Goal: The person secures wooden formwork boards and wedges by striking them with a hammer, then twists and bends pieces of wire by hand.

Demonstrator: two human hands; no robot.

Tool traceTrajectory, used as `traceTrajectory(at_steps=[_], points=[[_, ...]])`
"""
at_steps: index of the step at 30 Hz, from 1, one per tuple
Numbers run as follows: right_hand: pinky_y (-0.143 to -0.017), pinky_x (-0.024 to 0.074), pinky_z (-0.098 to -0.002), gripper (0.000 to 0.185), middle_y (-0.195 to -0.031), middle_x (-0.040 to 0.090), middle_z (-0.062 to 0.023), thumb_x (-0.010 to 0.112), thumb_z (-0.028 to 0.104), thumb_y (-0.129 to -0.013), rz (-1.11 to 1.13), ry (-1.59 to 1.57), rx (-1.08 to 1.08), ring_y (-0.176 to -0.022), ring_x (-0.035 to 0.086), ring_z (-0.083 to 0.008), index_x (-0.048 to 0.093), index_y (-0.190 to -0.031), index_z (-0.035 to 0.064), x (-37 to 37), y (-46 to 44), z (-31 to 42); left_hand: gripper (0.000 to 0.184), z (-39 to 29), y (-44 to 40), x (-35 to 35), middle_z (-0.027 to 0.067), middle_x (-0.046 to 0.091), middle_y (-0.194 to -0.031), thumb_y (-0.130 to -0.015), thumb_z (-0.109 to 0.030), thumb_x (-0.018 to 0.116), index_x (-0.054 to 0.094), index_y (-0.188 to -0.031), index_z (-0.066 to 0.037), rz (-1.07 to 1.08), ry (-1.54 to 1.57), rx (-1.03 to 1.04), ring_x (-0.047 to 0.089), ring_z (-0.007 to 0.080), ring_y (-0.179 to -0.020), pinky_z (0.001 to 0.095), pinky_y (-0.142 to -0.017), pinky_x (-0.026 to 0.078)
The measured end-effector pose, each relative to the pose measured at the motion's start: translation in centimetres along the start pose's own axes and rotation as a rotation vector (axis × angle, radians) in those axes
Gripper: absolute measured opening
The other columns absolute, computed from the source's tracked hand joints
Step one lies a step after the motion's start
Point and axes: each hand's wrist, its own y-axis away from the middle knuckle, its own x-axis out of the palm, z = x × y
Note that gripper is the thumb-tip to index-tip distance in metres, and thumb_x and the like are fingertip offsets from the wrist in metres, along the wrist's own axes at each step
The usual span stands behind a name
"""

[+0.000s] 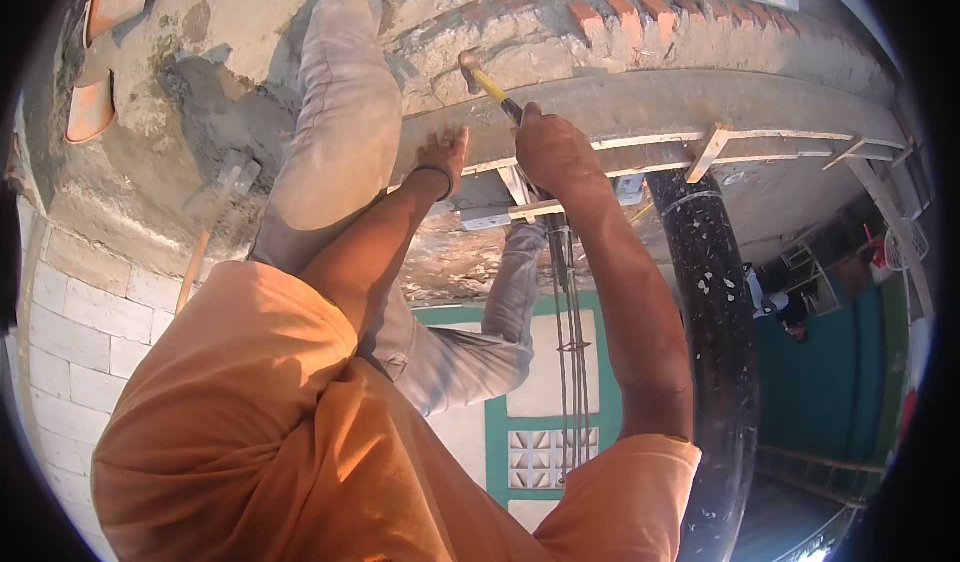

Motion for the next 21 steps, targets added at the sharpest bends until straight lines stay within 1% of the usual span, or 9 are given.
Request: traceTrajectory(at_steps=[2,5,8,10,12,15,17,18,21], points=[[-0.074,0.0462,-0.0513,0.029,-0.08,0.062,-0.0284,0.048,0.023,-0.091,-0.014,-0.051,0.09,-0.081,0.06,-0.044,0.046,-0.103,-0.0037,-1.8,0.5,2.3,0.063,0.1,0.1,0.4,0.0111,0.011,-0.154,-0.091,-0.017,0.039,0.01,-0.148,-0.021,-0.029,0.011,0.01,0.017,0.0409,-0.137,0.0577,-0.107,0.02],[-0.072,0.0482,-0.0501,0.024,-0.08,0.063,-0.0264,0.047,0.019,-0.091,-0.169,-0.089,-0.068,-0.082,0.061,-0.0438,0.046,-0.1,-0.0027,-0.5,1.5,2.5,0.063,0.1,0.2,0.8,0.0109,0.011,-0.154,-0.092,-0.018,0.038,0.009,-0.148,-0.021,-0.033,-0.013,0.004,0.017,0.0415,-0.137,0.0582,-0.106,0.021],[-0.072,0.0443,-0.054,0.028,-0.08,0.06,-0.0304,0.047,0.023,-0.092,0.066,0.013,0.074,-0.081,0.058,-0.0472,0.047,-0.101,-0.0031,2.0,0.6,0.1,0.064,0.1,0.5,0.6,0.0114,0.01,-0.154,-0.092,-0.018,0.038,0.008,-0.148,-0.021,0.001,-0.039,0.0,0.017,0.043,-0.137,0.059,-0.106,0.021],[-0.07,0.0449,-0.0537,0.027,-0.079,0.06,-0.0307,0.046,0.023,-0.092,0.017,-0.009,0.06,-0.079,0.058,-0.0479,0.046,-0.1,-0.0028,1.0,0.0,0.1,0.065,-0.2,-0.7,-0.5,0.0121,0.01,-0.154,-0.092,-0.018,0.038,0.007,-0.148,-0.02,-0.022,-0.043,0.016,0.017,0.0438,-0.137,0.0596,-0.105,0.021],[-0.068,0.0454,-0.0533,0.027,-0.078,0.06,-0.0308,0.046,0.023,-0.093,-0.015,-0.067,0.04,-0.077,0.058,-0.0484,0.045,-0.101,-0.0023,0.5,1.3,1.4,0.065,0.1,0.2,0.6,0.0129,0.009,-0.154,-0.092,-0.018,0.038,0.006,-0.148,-0.02,-0.024,-0.045,0.028,0.018,0.0445,-0.136,0.0602,-0.105,0.021],[-0.067,0.0462,-0.053,0.025,-0.08,0.06,-0.0297,0.046,0.022,-0.092,-0.137,-0.146,0.001,-0.076,0.059,-0.0477,0.044,-0.101,-0.0016,-1.6,2.5,3.7,0.096,-0.2,0.2,0.5,0.0119,0.003,-0.154,-0.076,-0.008,0.064,0.0,-0.148,-0.019,0.007,-0.057,-0.006,0.013,0.0402,-0.139,0.0553,-0.107,0.023],[-0.067,0.0472,-0.0532,0.022,-0.083,0.061,-0.0281,0.046,0.019,-0.091,-0.214,-0.161,-0.025,-0.076,0.06,-0.0455,0.043,-0.099,-0.0012,-1.1,2.7,4.3,0.096,-0.3,0.0,0.4,0.012,0.002,-0.154,-0.076,-0.008,0.063,-0.001,-0.148,-0.019,0.027,-0.059,-0.011,0.013,0.0402,-0.139,0.0554,-0.107,0.022],[-0.068,0.047,-0.0531,0.022,-0.084,0.061,-0.0284,0.045,0.019,-0.092,-0.187,-0.145,-0.054,-0.077,0.06,-0.0463,0.044,-0.101,-0.0014,1.1,2.2,2.5,0.096,-0.3,0.0,0.2,0.0121,0.002,-0.154,-0.076,-0.008,0.063,-0.001,-0.148,-0.019,0.036,-0.06,-0.014,0.012,0.0403,-0.139,0.0555,-0.107,0.022],[-0.07,0.0463,-0.0532,0.023,-0.084,0.061,-0.0286,0.044,0.019,-0.092,0.104,0.046,0.061,-0.077,0.059,-0.0472,0.044,-0.102,-0.0022,3.6,0.2,-1.4,0.096,-0.3,-0.3,0.0,0.0132,0.002,-0.154,-0.077,-0.008,0.063,-0.001,-0.148,-0.019,0.065,-0.02,-0.004,0.012,0.0408,-0.139,0.0557,-0.108,0.022]])
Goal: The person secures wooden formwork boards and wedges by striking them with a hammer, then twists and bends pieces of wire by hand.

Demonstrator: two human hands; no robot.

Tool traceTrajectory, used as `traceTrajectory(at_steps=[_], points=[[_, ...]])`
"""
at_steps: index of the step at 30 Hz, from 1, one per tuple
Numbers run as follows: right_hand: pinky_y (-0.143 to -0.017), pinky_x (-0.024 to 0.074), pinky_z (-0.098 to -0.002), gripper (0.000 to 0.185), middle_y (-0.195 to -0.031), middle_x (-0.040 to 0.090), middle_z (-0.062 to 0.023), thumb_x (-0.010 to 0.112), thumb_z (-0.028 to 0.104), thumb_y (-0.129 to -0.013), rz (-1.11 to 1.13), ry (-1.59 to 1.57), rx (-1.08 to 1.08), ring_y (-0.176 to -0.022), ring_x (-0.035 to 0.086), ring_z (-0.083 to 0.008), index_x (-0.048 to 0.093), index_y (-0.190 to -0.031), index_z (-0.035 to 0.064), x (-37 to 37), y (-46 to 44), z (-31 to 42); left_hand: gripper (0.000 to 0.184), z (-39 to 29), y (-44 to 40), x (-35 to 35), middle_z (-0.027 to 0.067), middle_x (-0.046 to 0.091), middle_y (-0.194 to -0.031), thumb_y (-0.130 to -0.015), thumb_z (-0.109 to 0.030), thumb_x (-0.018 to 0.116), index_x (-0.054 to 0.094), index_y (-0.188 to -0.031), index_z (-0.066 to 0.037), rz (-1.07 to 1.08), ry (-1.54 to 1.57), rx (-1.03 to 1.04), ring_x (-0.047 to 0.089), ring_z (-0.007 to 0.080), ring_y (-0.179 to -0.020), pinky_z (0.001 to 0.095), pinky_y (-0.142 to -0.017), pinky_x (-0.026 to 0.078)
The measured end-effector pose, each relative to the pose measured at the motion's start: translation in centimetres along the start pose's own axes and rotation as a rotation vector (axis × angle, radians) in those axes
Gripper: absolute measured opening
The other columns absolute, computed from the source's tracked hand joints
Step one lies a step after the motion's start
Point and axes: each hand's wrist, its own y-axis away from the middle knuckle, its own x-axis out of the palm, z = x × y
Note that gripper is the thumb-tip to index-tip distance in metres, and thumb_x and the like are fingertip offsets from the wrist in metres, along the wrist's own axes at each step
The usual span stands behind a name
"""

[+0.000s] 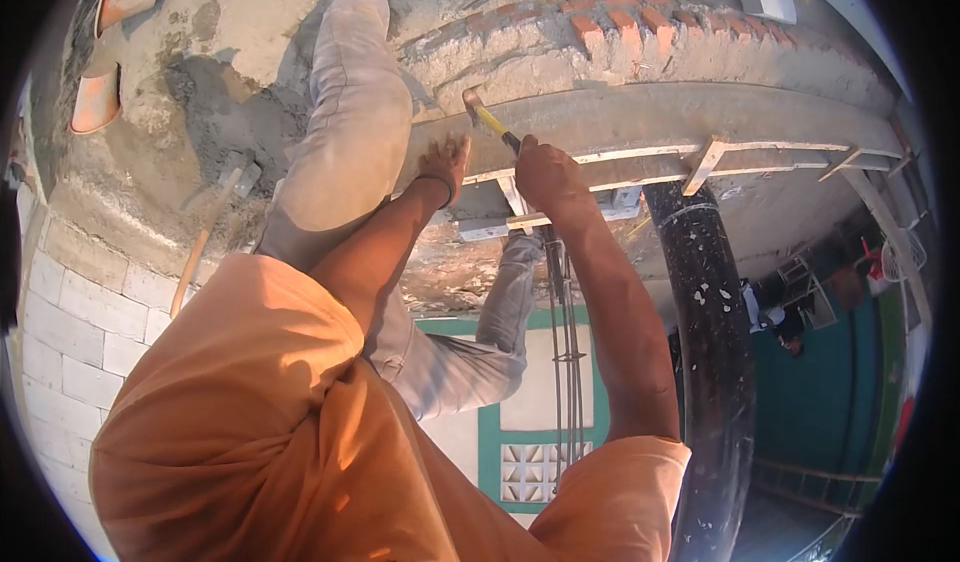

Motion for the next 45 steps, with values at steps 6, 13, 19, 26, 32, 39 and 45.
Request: traceTrajectory(at_steps=[6,13,19,26,32,39,45], points=[[-0.07,0.0475,-0.0522,0.028,-0.077,0.06,-0.0288,0.046,0.023,-0.092,-0.272,-0.244,-0.051,-0.076,0.06,-0.0456,0.042,-0.103,-0.0027,-5.0,3.9,4.6,0.062,0.5,0.1,1.0,0.0113,0.008,-0.154,-0.093,-0.021,0.035,0.006,-0.148,-0.02,-0.095,-0.064,0.022,0.02,0.0429,-0.136,0.058,-0.107,0.018],[-0.07,0.0481,-0.0518,0.029,-0.08,0.061,-0.0298,0.047,0.026,-0.092,-0.139,-0.084,-0.051,-0.078,0.061,-0.0452,0.044,-0.102,-0.0013,0.7,-0.4,-1.4,0.087,0.6,-1.2,0.6,0.0148,0.002,-0.154,-0.082,-0.009,0.056,0.0,-0.148,-0.019,0.006,0.021,0.017,0.014,0.0428,-0.138,0.0565,-0.106,0.025],[-0.072,0.0463,-0.0539,0.03,-0.082,0.06,-0.0312,0.046,0.027,-0.093,-0.409,-0.33,0.052,-0.078,0.059,-0.0479,0.044,-0.102,-0.0016,-3.4,3.8,4.6,0.066,0.4,0.4,0.5,0.0106,0.006,-0.154,-0.092,-0.019,0.039,0.003,-0.148,-0.023,-0.07,-0.089,0.011,0.018,0.0411,-0.137,0.0567,-0.108,0.019],[-0.07,0.0457,-0.0538,0.032,-0.08,0.06,-0.0307,0.044,0.027,-0.094,-0.216,-0.295,0.025,-0.079,0.058,-0.0489,0.042,-0.106,-0.0022,-2.3,2.1,1.9,0.075,0.4,0.7,0.9,0.0133,0.005,-0.154,-0.088,-0.015,0.046,0.001,-0.148,-0.02,0.0,-0.04,0.01,0.016,0.0424,-0.137,0.0568,-0.107,0.022],[-0.07,0.0456,-0.0539,0.034,-0.083,0.06,-0.032,0.047,0.027,-0.093,-0.304,-0.284,0.033,-0.079,0.057,-0.0501,0.041,-0.108,-0.0022,0.8,2.5,1.6,0.091,0.4,0.0,0.2,0.013,0.002,-0.154,-0.08,-0.012,0.059,-0.002,-0.148,-0.018,-0.039,-0.033,0.027,0.014,0.0423,-0.138,0.0558,-0.106,0.026],[-0.074,0.0437,-0.053,0.036,-0.083,0.06,-0.032,0.045,0.03,-0.094,-0.316,-0.437,0.216,-0.085,0.056,-0.0497,0.042,-0.109,-0.0028,-3.3,4.8,0.9,0.097,0.6,-0.2,0.4,0.0161,0.004,-0.153,-0.08,-0.02,0.063,-0.006,-0.147,-0.018,-0.008,-0.083,0.026,0.017,0.0417,-0.137,0.0544,-0.106,0.027],[-0.067,0.043,-0.048,0.036,-0.076,0.058,-0.0269,0.046,0.035,-0.095,-0.543,-1.037,0.286,-0.077,0.057,-0.0464,0.044,-0.101,-0.0002,-2.2,13.1,-0.7,0.106,-1.5,1.3,-3.6,0.0154,0.008,-0.153,-0.076,-0.03,0.07,-0.007,-0.146,-0.011,0.215,-0.354,0.008,0.02,0.0359,-0.138,0.052,-0.106,0.03]])
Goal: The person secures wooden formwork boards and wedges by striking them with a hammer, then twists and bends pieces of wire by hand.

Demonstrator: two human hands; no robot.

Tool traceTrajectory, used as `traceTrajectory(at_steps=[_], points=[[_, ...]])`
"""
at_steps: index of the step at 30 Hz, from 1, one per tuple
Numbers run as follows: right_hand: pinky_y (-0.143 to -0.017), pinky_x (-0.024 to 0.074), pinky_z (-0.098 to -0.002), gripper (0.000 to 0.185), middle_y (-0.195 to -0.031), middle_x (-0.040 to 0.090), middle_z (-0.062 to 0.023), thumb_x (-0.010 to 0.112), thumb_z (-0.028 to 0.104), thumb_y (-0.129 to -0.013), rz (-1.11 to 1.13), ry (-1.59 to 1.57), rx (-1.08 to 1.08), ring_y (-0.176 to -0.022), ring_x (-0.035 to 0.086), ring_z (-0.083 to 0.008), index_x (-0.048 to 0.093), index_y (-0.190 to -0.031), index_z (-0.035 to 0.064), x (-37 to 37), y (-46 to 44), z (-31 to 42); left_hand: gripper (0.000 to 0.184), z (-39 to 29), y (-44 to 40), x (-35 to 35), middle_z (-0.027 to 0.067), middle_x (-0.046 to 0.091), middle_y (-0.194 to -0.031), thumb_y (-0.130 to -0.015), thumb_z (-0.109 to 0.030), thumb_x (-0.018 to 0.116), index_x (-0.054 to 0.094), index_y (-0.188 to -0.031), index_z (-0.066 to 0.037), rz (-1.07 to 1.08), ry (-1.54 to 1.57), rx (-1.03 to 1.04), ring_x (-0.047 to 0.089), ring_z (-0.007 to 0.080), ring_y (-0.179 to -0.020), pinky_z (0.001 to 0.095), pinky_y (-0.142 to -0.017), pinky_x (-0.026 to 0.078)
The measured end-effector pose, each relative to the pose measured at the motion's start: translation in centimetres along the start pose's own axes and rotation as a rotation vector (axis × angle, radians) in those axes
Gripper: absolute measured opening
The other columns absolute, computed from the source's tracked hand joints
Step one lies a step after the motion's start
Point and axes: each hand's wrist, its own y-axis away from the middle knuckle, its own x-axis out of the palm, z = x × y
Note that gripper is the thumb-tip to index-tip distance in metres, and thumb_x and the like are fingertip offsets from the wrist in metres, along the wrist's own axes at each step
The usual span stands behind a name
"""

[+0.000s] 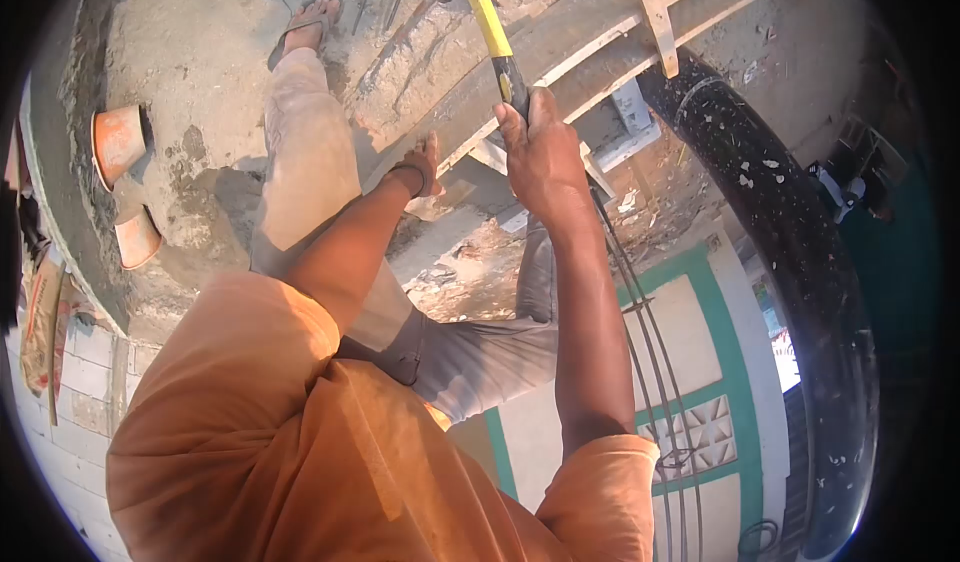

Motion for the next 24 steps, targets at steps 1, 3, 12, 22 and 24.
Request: traceTrajectory(at_steps=[1,3,12,22,24], points=[[-0.067,0.0432,-0.0476,0.037,-0.076,0.058,-0.0269,0.046,0.036,-0.095,-0.031,-0.108,0.038,-0.076,0.057,-0.0458,0.045,-0.1,-0.0004,-0.8,1.6,-1.7,0.105,-0.3,-0.2,-0.3,0.0162,0.008,-0.153,-0.076,-0.03,0.07,-0.006,-0.146,-0.009,0.025,-0.059,-0.008,0.021,0.0354,-0.138,0.0501,-0.106,0.031],[-0.068,0.0438,-0.047,0.041,-0.077,0.059,-0.0263,0.046,0.037,-0.095,-0.164,-0.2,0.042,-0.076,0.059,-0.0432,0.046,-0.105,-0.0026,-1.1,5.1,-6.3,0.105,-0.4,-0.5,-0.6,0.0179,0.008,-0.152,-0.076,-0.031,0.07,-0.004,-0.145,-0.006,0.08,-0.188,-0.029,0.023,0.0344,-0.137,0.0463,-0.107,0.032],[-0.076,0.0445,-0.0468,0.043,-0.088,0.062,-0.0273,0.047,0.033,-0.093,-0.455,-0.863,0.263,-0.089,0.06,-0.0423,0.046,-0.115,-0.0041,0.5,17.3,-17.2,0.098,-1.3,0.2,-3.8,0.0266,0.049,-0.127,-0.073,-0.026,0.073,0.012,-0.142,0.006,-0.008,-0.401,0.216,0.05,0.0312,-0.119,0.0339,-0.099,0.04],[-0.076,0.0452,-0.0428,0.046,-0.08,0.062,-0.0229,0.051,0.032,-0.092,-0.405,-1.241,0.364,-0.084,0.063,-0.0361,0.047,-0.117,-0.0054,2.5,17.5,-20.9,0.091,-2.1,0.9,-2.1,0.0266,0.05,-0.126,-0.067,-0.033,0.078,0.032,-0.133,0.011,-0.04,-0.573,-0.04,0.051,0.0323,-0.118,0.0349,-0.097,0.041],[-0.077,0.0447,-0.0428,0.045,-0.083,0.062,-0.0242,0.051,0.031,-0.092,-0.432,-1.102,0.323,-0.086,0.062,-0.0373,0.046,-0.118,-0.005,2.8,15.9,-20.8,0.091,-0.6,0.0,-1.6,0.0273,0.051,-0.125,-0.067,-0.034,0.079,0.033,-0.132,0.01,-0.044,-0.452,0.022,0.051,0.0327,-0.117,0.0351,-0.096,0.042]])
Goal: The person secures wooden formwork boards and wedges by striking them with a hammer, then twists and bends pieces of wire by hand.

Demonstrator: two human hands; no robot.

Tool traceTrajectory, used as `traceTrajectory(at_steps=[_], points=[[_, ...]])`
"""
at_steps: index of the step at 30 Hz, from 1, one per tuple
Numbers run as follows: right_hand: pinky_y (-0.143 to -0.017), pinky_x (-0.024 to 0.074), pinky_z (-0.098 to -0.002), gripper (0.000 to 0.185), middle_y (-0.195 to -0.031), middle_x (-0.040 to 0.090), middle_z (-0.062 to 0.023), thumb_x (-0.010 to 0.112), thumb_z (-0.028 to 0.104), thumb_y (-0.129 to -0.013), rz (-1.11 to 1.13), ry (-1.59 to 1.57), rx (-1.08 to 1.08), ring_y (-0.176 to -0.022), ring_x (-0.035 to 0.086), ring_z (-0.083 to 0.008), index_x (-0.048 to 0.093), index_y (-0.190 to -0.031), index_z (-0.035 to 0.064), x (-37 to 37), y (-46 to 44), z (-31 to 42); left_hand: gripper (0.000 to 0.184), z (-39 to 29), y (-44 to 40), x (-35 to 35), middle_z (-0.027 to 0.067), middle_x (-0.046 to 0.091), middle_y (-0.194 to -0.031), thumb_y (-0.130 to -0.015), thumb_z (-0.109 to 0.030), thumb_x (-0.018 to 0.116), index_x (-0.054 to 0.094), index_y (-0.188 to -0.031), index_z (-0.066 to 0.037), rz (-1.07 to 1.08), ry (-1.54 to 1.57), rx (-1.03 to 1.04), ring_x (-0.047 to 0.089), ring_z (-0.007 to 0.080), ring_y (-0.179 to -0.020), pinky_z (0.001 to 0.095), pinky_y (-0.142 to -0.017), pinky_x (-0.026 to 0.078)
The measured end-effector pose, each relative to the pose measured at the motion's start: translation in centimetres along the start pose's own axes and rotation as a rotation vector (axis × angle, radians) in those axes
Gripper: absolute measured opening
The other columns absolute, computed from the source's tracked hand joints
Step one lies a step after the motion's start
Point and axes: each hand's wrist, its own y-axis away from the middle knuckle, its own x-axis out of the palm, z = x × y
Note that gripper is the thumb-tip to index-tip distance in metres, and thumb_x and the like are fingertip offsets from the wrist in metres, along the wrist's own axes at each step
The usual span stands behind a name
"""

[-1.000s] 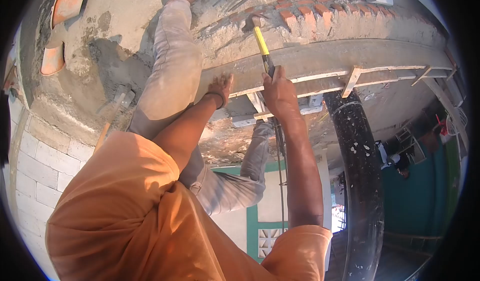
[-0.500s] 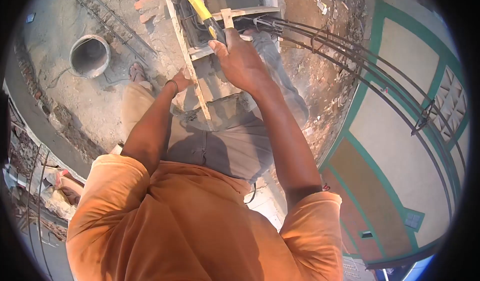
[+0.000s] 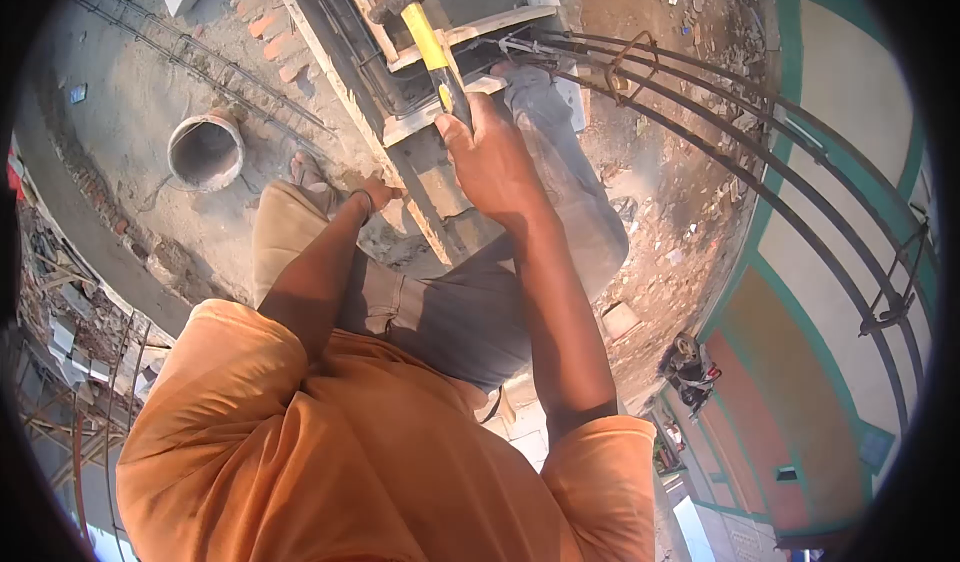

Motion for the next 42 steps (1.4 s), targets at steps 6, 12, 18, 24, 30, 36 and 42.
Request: traceTrajectory(at_steps=[6,12,18,24,30,36,42], points=[[-0.081,0.0428,-0.0454,0.041,-0.09,0.06,-0.0283,0.048,0.031,-0.092,0.322,0.41,-0.048,-0.093,0.058,-0.0431,0.046,-0.118,-0.0016,5.9,-4.1,5.5,0.086,2.0,-3.3,5.9,0.0241,0.051,-0.126,-0.072,-0.036,0.074,0.032,-0.134,0.006,0.022,0.363,-0.079,0.048,0.0301,-0.121,0.035,-0.101,0.038],[-0.077,0.0416,-0.0496,0.032,-0.088,0.059,-0.0302,0.048,0.024,-0.092,0.653,1.245,-0.379,-0.089,0.055,-0.0477,0.046,-0.105,-0.0051,17.9,-9.3,7.3,0.087,-0.6,-5.3,9.5,0.0142,0.021,-0.149,-0.079,-0.016,0.061,0.006,-0.146,-0.015,-0.124,0.535,-0.132,0.029,0.0342,-0.133,0.0475,-0.105,0.029],[-0.083,0.045,-0.0475,0.027,-0.094,0.061,-0.0295,0.046,0.016,-0.088,0.857,1.802,-0.434,-0.096,0.058,-0.0428,0.05,-0.105,-0.0049,26.6,-12.5,6.4,0.079,-2.6,-1.0,5.4,0.0149,0.008,-0.153,-0.083,-0.014,0.053,0.007,-0.148,-0.018,-0.078,0.794,-0.269,0.022,0.04,-0.136,0.0524,-0.107,0.027],[-0.075,0.0472,-0.0508,0.031,-0.082,0.061,-0.0302,0.047,0.024,-0.091,0.734,1.661,-0.633,-0.084,0.06,-0.0454,0.047,-0.1,-0.0052,28.0,-9.8,6.4,0.062,-2.4,-0.2,5.0,0.0173,0.023,-0.149,-0.091,-0.018,0.039,0.014,-0.147,-0.014,-0.165,0.759,-0.244,0.025,0.0389,-0.136,0.0498,-0.11,0.022],[-0.076,0.0474,-0.0511,0.028,-0.086,0.061,-0.0305,0.042,0.022,-0.092,0.867,1.875,-0.534,-0.085,0.06,-0.0459,0.048,-0.1,-0.0051,26.8,-14.4,5.2,0.057,-2.4,-1.9,5.0,0.0201,0.024,-0.148,-0.092,-0.017,0.033,0.015,-0.146,-0.011,-0.205,0.724,-0.262,0.03,0.0395,-0.133,0.0507,-0.11,0.022],[-0.074,0.0458,-0.0525,0.03,-0.086,0.061,-0.0301,0.045,0.023,-0.091,0.692,1.612,-0.596,-0.084,0.059,-0.0471,0.044,-0.102,-0.0047,28.3,-8.1,6.3,0.058,-2.4,-0.8,5.6,0.0208,0.023,-0.148,-0.092,-0.018,0.032,0.014,-0.147,-0.011,-0.197,0.678,-0.227,0.028,0.0412,-0.133,0.0547,-0.109,0.021],[-0.068,0.0476,-0.052,0.028,-0.08,0.061,-0.0289,0.044,0.022,-0.091,0.854,1.783,-0.606,-0.077,0.06,-0.0466,0.046,-0.101,-0.0037,26.9,-12.4,5.6,0.071,-3.6,-2.6,8.3,0.0114,0.011,-0.153,-0.089,-0.022,0.05,0.01,-0.147,-0.023,-0.107,0.783,-0.284,0.021,0.0428,-0.136,0.0536,-0.106,0.027]])
